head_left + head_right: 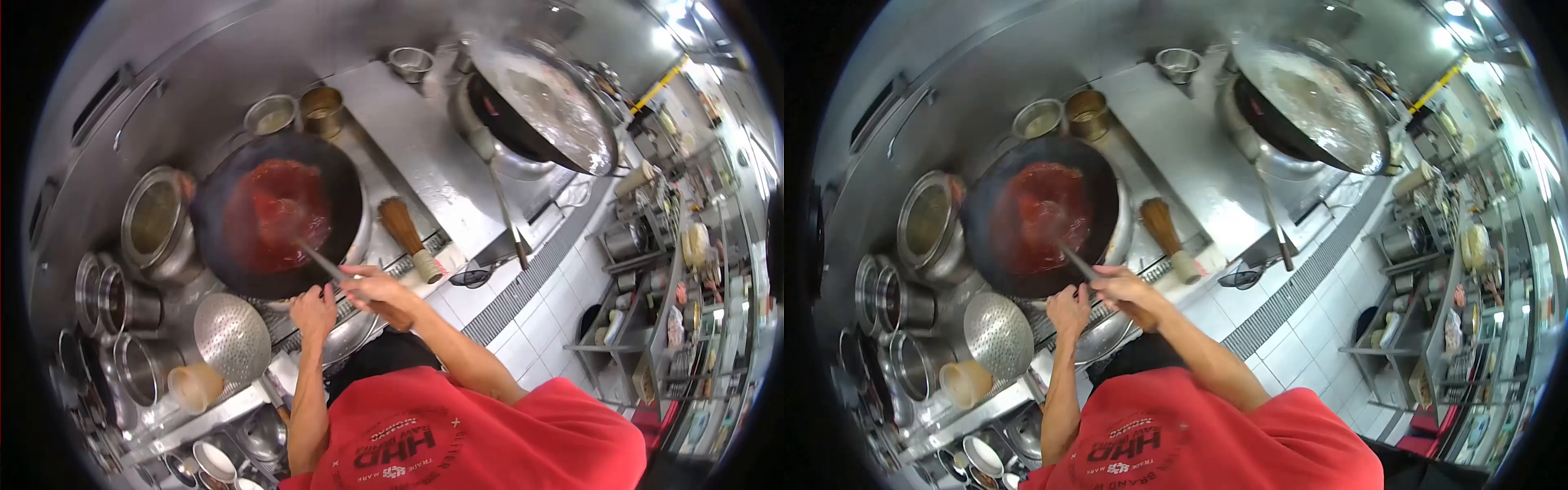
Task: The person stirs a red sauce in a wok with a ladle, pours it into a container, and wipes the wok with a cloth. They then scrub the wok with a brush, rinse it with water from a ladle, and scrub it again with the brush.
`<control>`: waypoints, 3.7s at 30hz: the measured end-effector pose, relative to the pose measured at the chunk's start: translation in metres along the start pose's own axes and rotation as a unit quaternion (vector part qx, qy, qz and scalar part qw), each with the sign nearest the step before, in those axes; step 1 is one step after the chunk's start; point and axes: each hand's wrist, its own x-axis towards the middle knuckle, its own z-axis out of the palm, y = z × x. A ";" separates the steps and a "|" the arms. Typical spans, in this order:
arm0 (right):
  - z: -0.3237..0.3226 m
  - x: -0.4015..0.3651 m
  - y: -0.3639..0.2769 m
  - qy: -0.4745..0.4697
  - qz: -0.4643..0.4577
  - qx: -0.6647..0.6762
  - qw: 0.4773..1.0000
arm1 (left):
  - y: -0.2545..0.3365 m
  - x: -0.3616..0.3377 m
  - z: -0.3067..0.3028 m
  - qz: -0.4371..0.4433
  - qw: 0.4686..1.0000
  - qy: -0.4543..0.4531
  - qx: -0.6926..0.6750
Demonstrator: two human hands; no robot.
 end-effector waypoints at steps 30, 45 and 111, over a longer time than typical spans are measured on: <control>-0.009 0.005 -0.016 0.012 -0.009 -0.083 0.996 | -0.007 -0.001 -0.016 -0.006 0.999 0.023 -0.035; -0.009 0.016 -0.016 0.015 -0.016 -0.140 0.990 | -0.005 0.001 -0.016 -0.006 0.999 0.023 -0.041; 0.002 0.022 -0.027 0.054 -0.040 -0.190 0.979 | 0.000 0.002 -0.009 -0.018 0.999 -0.003 -0.028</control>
